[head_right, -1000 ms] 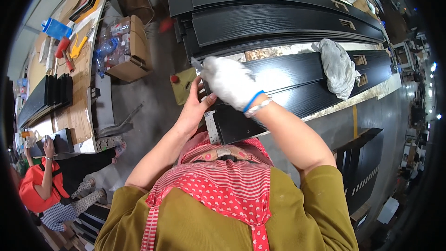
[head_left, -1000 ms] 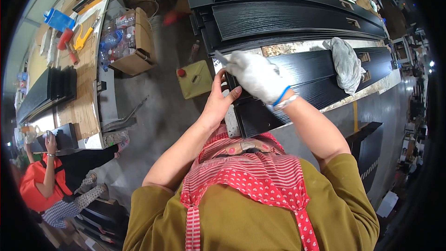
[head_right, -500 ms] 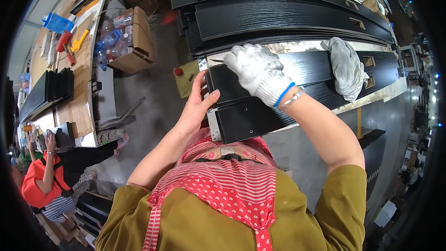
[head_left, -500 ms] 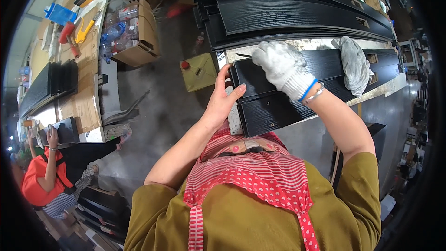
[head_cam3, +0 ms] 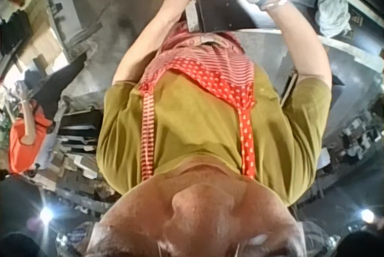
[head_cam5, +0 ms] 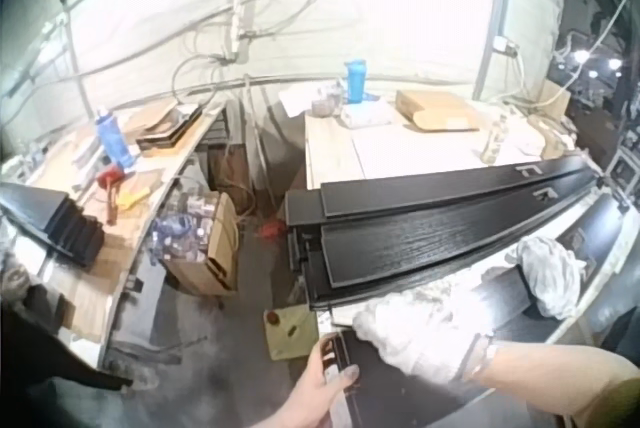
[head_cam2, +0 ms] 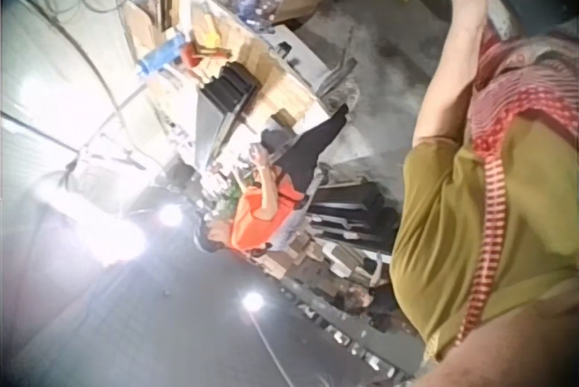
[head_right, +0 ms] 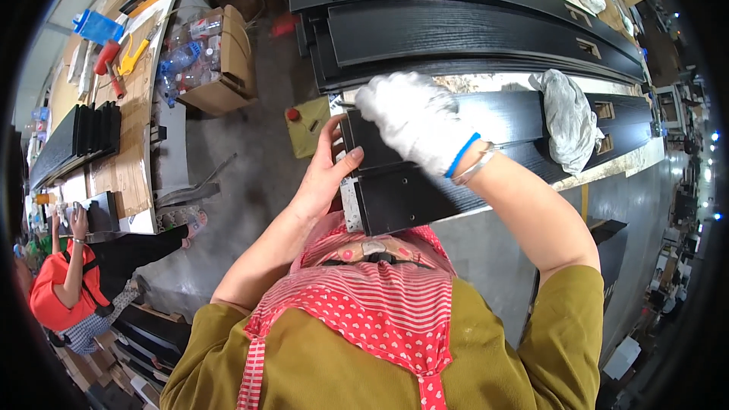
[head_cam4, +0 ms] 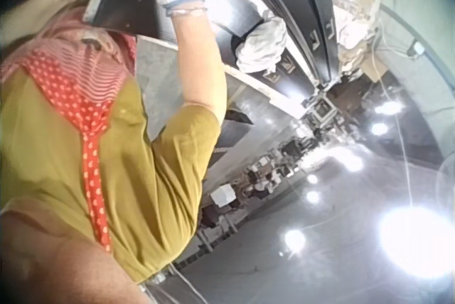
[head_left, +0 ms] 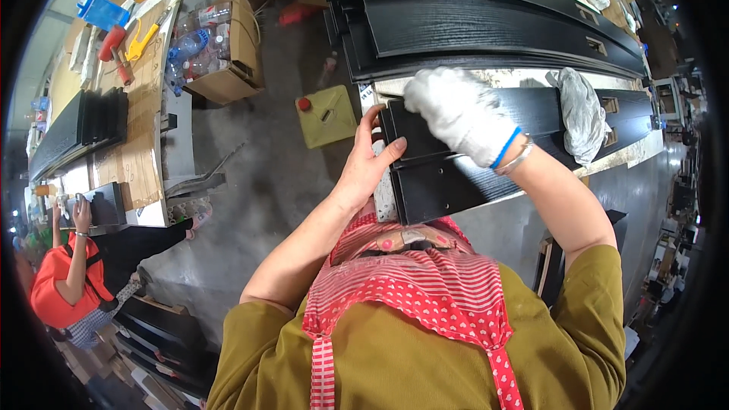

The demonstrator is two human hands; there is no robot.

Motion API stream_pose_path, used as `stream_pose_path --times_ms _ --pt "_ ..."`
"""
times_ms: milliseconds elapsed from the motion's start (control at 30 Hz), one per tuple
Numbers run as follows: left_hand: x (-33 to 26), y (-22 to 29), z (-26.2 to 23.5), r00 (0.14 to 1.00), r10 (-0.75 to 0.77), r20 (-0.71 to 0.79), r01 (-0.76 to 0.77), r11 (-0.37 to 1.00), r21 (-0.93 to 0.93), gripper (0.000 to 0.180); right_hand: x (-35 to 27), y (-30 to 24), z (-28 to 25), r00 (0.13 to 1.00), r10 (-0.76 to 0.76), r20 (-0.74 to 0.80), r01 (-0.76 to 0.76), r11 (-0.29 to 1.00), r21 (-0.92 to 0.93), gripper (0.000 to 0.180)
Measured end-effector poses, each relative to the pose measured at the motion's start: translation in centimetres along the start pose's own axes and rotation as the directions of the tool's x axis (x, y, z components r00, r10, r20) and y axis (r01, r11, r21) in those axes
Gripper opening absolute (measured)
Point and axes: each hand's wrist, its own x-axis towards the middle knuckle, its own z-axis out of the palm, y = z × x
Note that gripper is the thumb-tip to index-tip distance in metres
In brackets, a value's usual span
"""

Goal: The person is cleaning and polishing long black wooden furniture components using a white cloth and a liquid cleaner.

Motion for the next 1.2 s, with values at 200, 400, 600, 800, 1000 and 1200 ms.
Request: stream_pose_path --times_ms 200,400,600,800,1000,1200 --pt "0.3 -0.4 0.0 1.0 0.005 -0.008 -0.005 1.0 -0.012 0.079 1.1 1.0 -0.1 0.982 0.187 -0.012 -0.187 0.98 -0.065 0.009" --pt "0.2 -0.6 0.3 1.0 0.018 0.002 -0.018 1.0 -0.006 0.08 0.3 -0.4 0.6 0.99 0.142 0.008 -0.141 0.983 -0.115 0.011" --pt "0.2 -0.9 0.2 1.0 0.03 -0.009 -0.029 0.998 0.049 0.077 -0.3 -1.2 1.1 0.998 0.062 -0.015 -0.063 0.996 -0.059 0.009" --pt "0.4 -1.0 0.2 0.999 0.042 -0.032 -0.042 0.999 0.015 0.077 1.5 -0.8 0.1 0.988 0.154 0.023 -0.15 0.982 -0.114 0.013" --pt "0.4 -1.2 0.5 0.998 0.049 -0.024 -0.049 0.999 -0.009 0.076 2.1 -0.1 0.5 0.972 0.235 0.016 -0.229 0.957 -0.179 0.014" --pt "0.4 -1.1 0.0 0.999 0.034 -0.028 -0.033 0.999 0.03 0.075 -2.2 -0.2 -1.8 0.833 0.553 0.007 -0.518 0.776 0.359 0.021"
